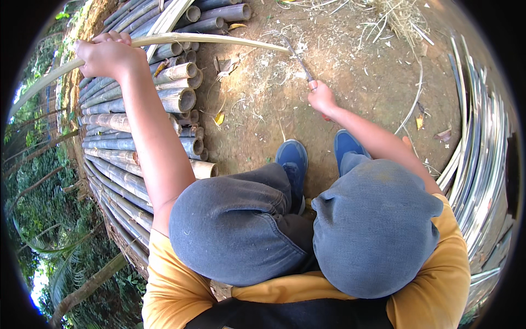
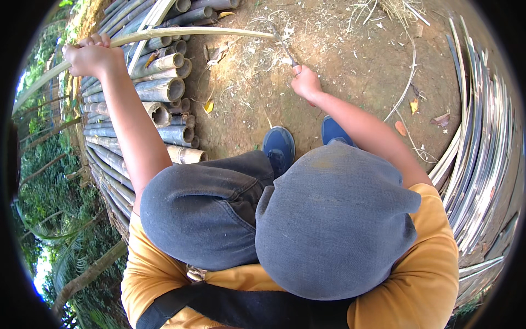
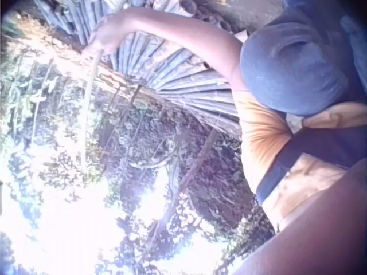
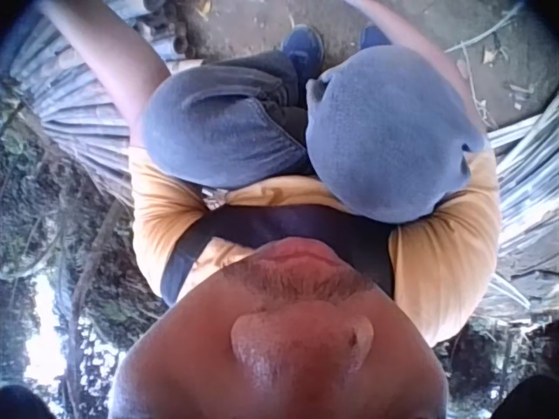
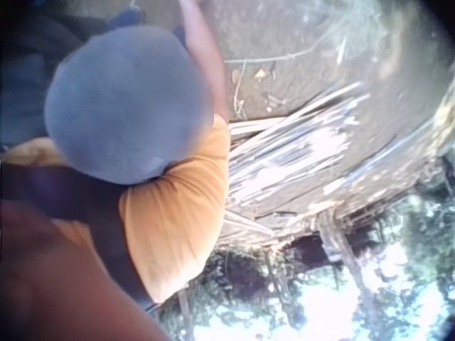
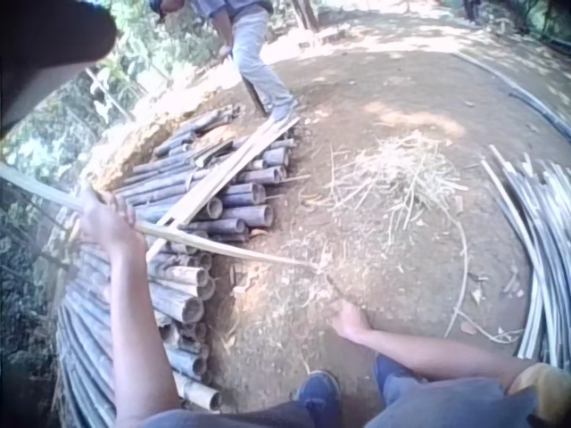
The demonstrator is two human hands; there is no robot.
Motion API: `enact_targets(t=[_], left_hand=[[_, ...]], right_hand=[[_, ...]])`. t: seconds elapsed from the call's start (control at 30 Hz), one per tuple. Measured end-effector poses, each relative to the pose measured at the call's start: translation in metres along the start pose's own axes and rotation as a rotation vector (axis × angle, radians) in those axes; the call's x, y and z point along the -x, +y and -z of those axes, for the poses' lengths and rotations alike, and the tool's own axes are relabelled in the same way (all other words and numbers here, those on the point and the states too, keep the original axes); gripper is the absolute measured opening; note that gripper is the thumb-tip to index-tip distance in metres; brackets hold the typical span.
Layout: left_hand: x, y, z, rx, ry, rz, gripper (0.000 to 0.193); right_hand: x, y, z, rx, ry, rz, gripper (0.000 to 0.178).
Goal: The person shaves and smooths a length of bamboo using a knife while sitting outdoors.
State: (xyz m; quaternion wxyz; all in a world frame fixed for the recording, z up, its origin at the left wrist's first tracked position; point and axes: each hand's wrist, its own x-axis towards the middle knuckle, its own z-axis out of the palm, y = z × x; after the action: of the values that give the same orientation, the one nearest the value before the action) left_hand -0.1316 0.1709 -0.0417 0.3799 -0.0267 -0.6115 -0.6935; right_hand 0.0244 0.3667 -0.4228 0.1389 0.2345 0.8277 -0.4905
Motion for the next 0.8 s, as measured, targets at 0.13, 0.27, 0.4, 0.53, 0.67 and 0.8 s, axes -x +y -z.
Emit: enact_targets(t=[0.13, 0.27, 0.4, 0.53, 0.67, 0.8], left_hand=[[-0.003, -0.009, 0.002, -0.013, 0.013, 0.033, 0.026], [-0.002, -0.003, 0.0, -0.047, 0.061, 0.045, 0.027], [-0.016, -0.015, 0.009, -0.019, 0.06, 0.075, 0.025], [-0.022, -0.008, 0.013, -0.038, 0.084, 0.037, 0.025], [-0.019, -0.018, 0.011, -0.014, 0.075, 0.059, 0.025], [-0.019, -0.016, 0.01, -0.033, 0.089, 0.039, 0.029]], right_hand=[[0.007, -0.001, 0.003, -0.07, -0.014, 0.023, 0.019], [0.011, 0.012, 0.007, -0.028, -0.031, 0.04, 0.017], [0.015, 0.001, 0.008, -0.035, -0.025, -0.01, 0.017], [0.015, 0.005, 0.008, 0.055, -0.025, -0.037, 0.02], [0.017, -0.001, 0.012, 0.057, -0.037, -0.022, 0.018], [0.02, 0.012, 0.013, 0.076, -0.009, -0.042, 0.02]])
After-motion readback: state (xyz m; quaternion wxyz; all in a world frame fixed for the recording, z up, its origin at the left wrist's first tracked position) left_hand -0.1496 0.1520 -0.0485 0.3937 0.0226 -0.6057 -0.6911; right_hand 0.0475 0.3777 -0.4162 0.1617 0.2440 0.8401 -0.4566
